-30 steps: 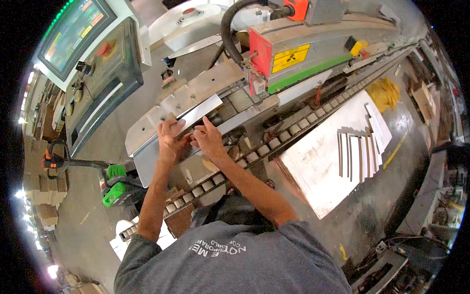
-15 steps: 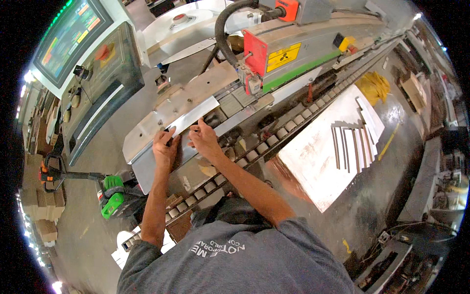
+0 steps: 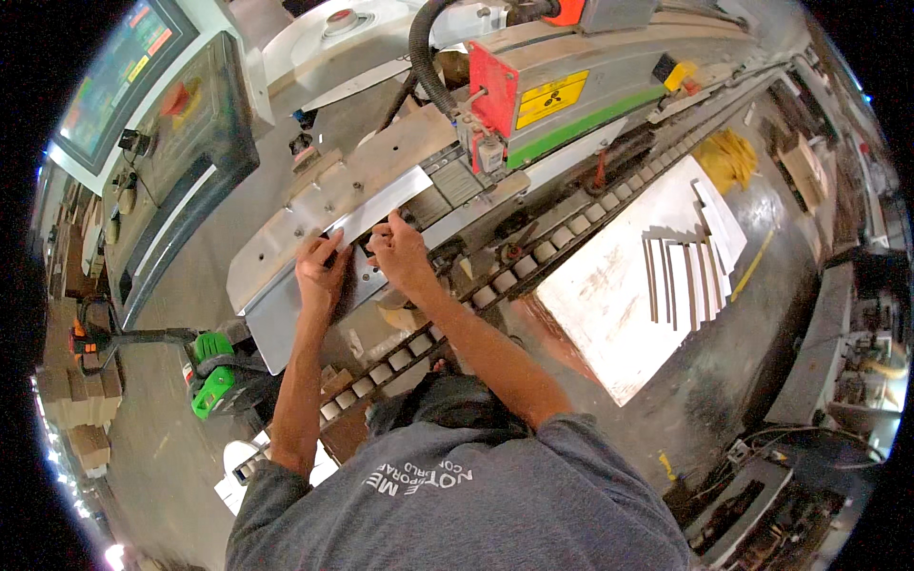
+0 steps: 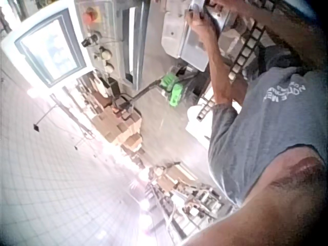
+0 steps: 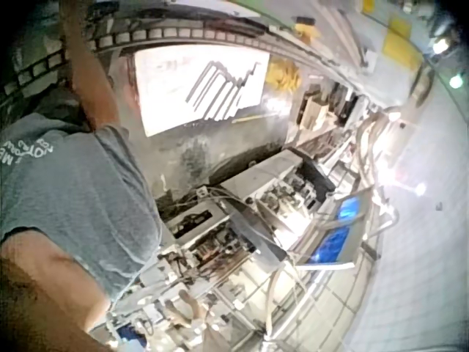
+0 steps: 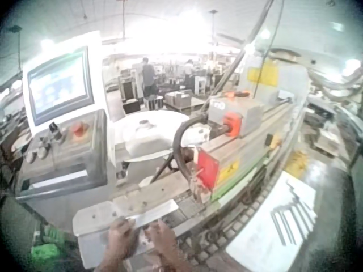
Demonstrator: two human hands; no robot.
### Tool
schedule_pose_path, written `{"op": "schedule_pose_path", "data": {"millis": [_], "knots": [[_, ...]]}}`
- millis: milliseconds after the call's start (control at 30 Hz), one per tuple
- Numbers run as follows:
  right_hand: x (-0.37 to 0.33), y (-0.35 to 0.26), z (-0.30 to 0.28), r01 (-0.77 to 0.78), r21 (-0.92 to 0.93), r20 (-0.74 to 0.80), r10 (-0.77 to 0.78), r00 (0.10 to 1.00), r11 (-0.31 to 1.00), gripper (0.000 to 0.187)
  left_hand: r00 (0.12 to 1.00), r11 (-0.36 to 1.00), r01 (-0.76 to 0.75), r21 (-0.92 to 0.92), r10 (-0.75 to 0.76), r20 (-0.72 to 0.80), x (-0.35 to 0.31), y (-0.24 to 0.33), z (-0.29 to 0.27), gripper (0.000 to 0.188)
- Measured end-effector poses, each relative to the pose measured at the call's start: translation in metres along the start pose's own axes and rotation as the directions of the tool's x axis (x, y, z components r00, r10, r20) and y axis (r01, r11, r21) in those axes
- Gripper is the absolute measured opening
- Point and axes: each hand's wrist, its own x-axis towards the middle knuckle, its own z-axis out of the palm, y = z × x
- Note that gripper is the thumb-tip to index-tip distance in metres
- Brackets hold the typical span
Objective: The person picks up rectangular wooden panels one at a time and feeds them into an industrial edge-banding machine. They move between a stack of panels and the machine, picking up new panels and collecting a stack of processed panels before returning to feed them into the machine again.
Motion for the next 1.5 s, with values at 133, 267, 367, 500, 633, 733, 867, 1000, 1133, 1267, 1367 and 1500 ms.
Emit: {"op": "schedule_pose_path", "data": {"millis": [133,267,367,500,633,733,867,1000,1133,1267,1367,1500], "knots": [[0.011,-0.009,-0.021,-0.019,-0.03,-0.069,0.017,0.997,0.999,0.043,0.996,0.996,0.089,-0.014,-0.089,0.031,0.014,0.018,0.022,0.03],[0.027,-0.012,-0.055,-0.01,-0.027,-0.098,0.007,0.995,1.0,0.041,0.99,0.991,0.128,-0.023,-0.127,0.064,0.033,0.038,0.049,0.025],[0.038,-0.011,-0.078,-0.029,-0.01,-0.098,0.028,0.995,1.0,0.05,0.993,0.995,0.095,-0.006,-0.095,0.075,0.046,0.052,0.07,0.024],[0.039,-0.026,-0.12,-0.044,-0.111,-0.145,0.028,0.989,0.993,0.04,0.989,0.995,0.097,-0.017,-0.094,0.113,0.066,0.075,0.111,0.024],[-0.006,-0.023,-0.11,0.34,-0.728,-0.026,-0.52,0.854,0.596,0.038,0.963,0.944,0.249,-0.218,-0.217,0.158,0.068,0.057,0.15,0.022],[-0.075,-0.038,-0.118,0.341,-0.579,0.151,-0.313,0.938,0.74,0.04,0.995,0.987,0.042,-0.152,-0.027,0.1,0.089,0.071,0.152,0.028],[-0.14,-0.037,-0.2,0.076,-0.632,-0.281,-0.319,0.905,0.772,0.045,0.994,0.985,0.046,-0.166,-0.028,0.109,0.092,0.095,0.151,0.025],[-0.186,-0.022,-0.342,-0.408,-0.818,-0.569,-0.467,0.677,0.407,0.053,0.993,0.992,0.073,-0.104,-0.062,0.102,0.061,0.116,0.111,0.023],[-0.221,-0.003,-0.413,-0.677,-0.723,-0.658,-0.432,0.617,0.134,0.058,0.984,0.987,0.108,-0.119,-0.089,0.151,0.034,0.119,0.088,0.022],[-0.23,0.009,-0.415,-0.723,-0.69,-0.688,-0.341,0.641,0.033,0.062,0.943,0.934,0.298,-0.196,-0.257,0.211,0.018,0.122,0.08,0.021],[-0.227,0.008,-0.411,-0.692,-0.716,-0.68,-0.315,0.662,0.091,0.069,0.96,0.947,0.254,-0.196,-0.223,0.169,0.009,0.116,0.08,0.021],[-0.218,0.008,-0.418,-0.709,-0.699,-0.69,-0.346,0.636,0.09,0.075,0.951,0.954,0.267,-0.134,-0.239,0.196,0.005,0.116,0.077,0.021]]}}
